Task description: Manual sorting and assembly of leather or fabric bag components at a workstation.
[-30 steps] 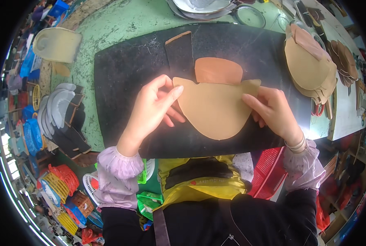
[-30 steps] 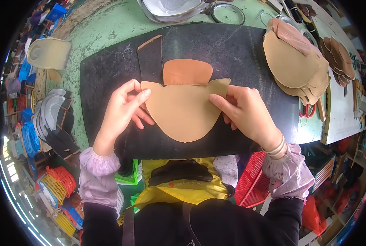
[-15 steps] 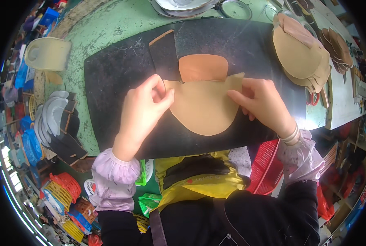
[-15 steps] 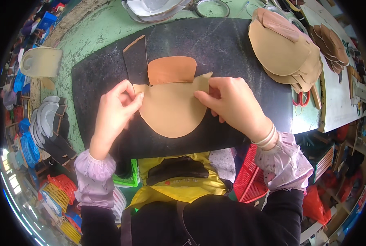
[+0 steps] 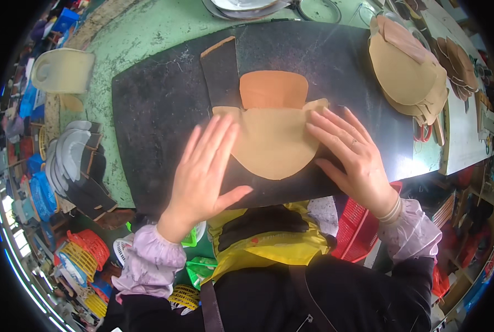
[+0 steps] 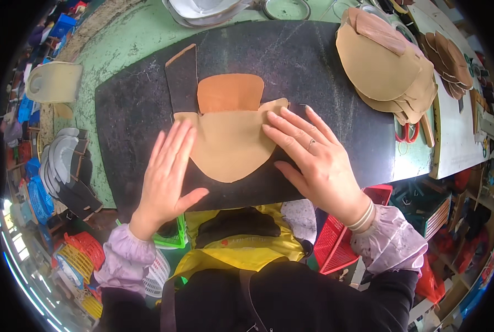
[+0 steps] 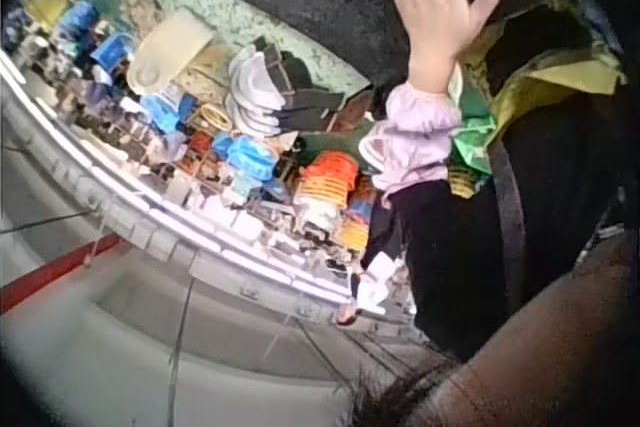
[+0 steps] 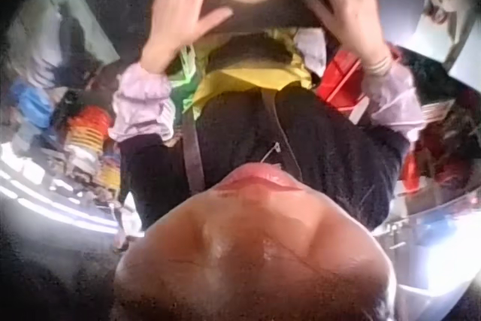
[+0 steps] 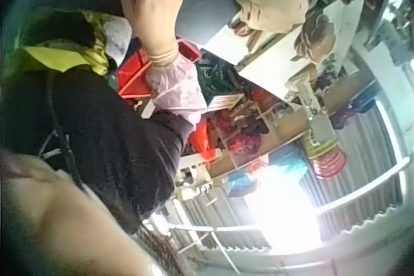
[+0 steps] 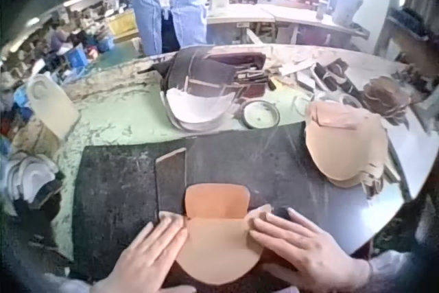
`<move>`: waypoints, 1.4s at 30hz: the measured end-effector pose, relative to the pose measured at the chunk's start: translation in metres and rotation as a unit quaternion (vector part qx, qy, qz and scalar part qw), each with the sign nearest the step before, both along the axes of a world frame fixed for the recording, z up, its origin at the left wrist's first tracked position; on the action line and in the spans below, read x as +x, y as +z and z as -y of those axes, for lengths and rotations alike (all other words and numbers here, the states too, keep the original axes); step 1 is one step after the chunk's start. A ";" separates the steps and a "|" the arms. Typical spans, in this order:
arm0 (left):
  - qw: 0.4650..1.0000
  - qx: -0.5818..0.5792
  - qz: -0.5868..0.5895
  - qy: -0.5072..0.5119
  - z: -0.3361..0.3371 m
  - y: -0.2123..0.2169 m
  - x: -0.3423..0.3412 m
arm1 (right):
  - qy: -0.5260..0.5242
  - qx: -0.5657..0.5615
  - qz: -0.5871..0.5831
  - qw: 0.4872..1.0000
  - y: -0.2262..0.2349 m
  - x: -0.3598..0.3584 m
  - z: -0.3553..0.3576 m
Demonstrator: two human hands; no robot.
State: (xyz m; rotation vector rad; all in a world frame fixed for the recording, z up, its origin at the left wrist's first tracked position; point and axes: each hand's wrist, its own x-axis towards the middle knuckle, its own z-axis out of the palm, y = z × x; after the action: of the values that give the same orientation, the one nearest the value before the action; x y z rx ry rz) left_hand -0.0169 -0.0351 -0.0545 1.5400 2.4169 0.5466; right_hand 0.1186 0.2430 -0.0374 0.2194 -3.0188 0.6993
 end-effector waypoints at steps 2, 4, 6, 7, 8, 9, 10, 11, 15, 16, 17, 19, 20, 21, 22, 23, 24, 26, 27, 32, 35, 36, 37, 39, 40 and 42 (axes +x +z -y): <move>0.999 -0.007 -0.024 0.030 0.013 -0.004 0.002 | -0.038 -0.008 -0.034 0.999 -0.002 -0.006 0.007; 0.999 -0.017 -0.023 0.043 0.023 -0.008 0.009 | -0.049 0.013 -0.135 0.990 -0.014 -0.013 0.004; 0.981 0.114 0.099 0.123 0.032 -0.006 0.025 | -0.069 -0.001 -0.189 0.980 -0.015 -0.020 0.014; 0.935 0.205 0.239 0.161 0.032 -0.007 0.041 | -0.064 -0.032 -0.192 0.979 -0.012 -0.020 0.022; 0.884 0.274 0.344 0.157 0.024 -0.005 0.052 | -0.059 -0.057 -0.191 0.978 -0.010 -0.020 0.031; 0.902 0.251 0.321 0.146 0.013 -0.001 0.057 | -0.043 -0.120 -0.188 0.974 -0.009 -0.021 0.045; 0.897 0.252 0.328 0.153 0.000 0.003 0.062 | -0.014 -0.196 -0.192 0.961 -0.008 -0.022 0.062; 0.863 0.285 0.372 0.189 -0.012 0.004 0.065 | 0.000 -0.253 -0.156 0.955 -0.002 -0.024 0.076; 0.775 0.333 0.482 0.235 -0.018 0.029 0.037 | 0.030 -0.182 -0.223 0.957 0.026 -0.035 0.044; 0.778 0.335 0.474 0.240 -0.018 0.037 0.033 | -0.005 -0.120 -0.287 0.950 0.044 -0.042 0.039; 0.766 0.328 0.507 0.219 -0.020 0.041 0.028 | -0.060 -0.112 -0.295 0.947 0.057 -0.047 0.039; 0.747 0.311 0.557 0.186 -0.022 0.043 0.022 | -0.116 -0.102 -0.302 0.941 0.062 -0.053 0.037; 0.747 0.311 0.558 0.181 -0.026 0.043 0.023 | -0.089 -0.195 -0.170 0.962 0.057 -0.054 0.031; 0.772 0.308 0.520 0.197 -0.030 0.042 0.025 | -0.059 -0.285 -0.034 0.956 0.055 -0.054 0.028; 0.795 0.304 0.480 0.213 -0.033 0.042 0.026 | -0.061 -0.283 -0.034 0.957 0.057 -0.053 0.028; 0.841 0.285 0.425 0.176 -0.038 0.048 0.019 | -0.065 -0.274 -0.017 0.959 0.057 -0.052 0.026; 0.840 0.286 0.426 0.176 -0.041 0.053 0.017 | -0.068 -0.265 0.000 0.962 0.058 -0.051 0.026; 0.900 0.225 0.332 0.172 -0.046 0.057 0.016 | -0.072 -0.262 -0.001 0.962 0.059 -0.049 0.026; 0.891 0.279 0.317 0.166 -0.049 0.049 0.017 | -0.077 -0.260 -0.003 0.963 0.060 -0.048 0.028; 0.875 0.232 0.373 0.204 -0.039 0.050 0.014 | -0.089 -0.288 0.028 0.953 0.059 -0.040 0.033; 0.898 0.186 0.353 0.184 -0.039 0.059 0.009 | -0.091 -0.319 0.023 0.943 0.049 -0.037 0.039; 0.911 0.201 0.320 0.166 -0.041 0.062 0.009 | -0.089 -0.319 0.023 0.943 0.050 -0.036 0.039; 0.922 0.215 0.285 0.148 -0.042 0.065 0.008 | -0.086 -0.283 0.022 0.955 0.053 -0.035 0.039; 0.904 0.185 0.350 0.160 -0.044 0.072 0.006 | -0.083 -0.246 0.021 0.966 0.055 -0.036 0.039; 0.881 0.154 0.415 0.170 -0.044 0.074 0.005 | -0.088 -0.266 -0.032 0.959 0.055 -0.040 0.042; 0.883 0.137 0.417 0.168 -0.043 0.071 0.006 | -0.092 -0.285 -0.086 0.950 0.055 -0.043 0.042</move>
State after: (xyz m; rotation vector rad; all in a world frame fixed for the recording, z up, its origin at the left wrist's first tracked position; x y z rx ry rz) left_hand -0.0108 0.0082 0.0170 0.6829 1.9352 1.3403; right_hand 0.0753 0.2012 0.0178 -0.0238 -2.4943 1.3950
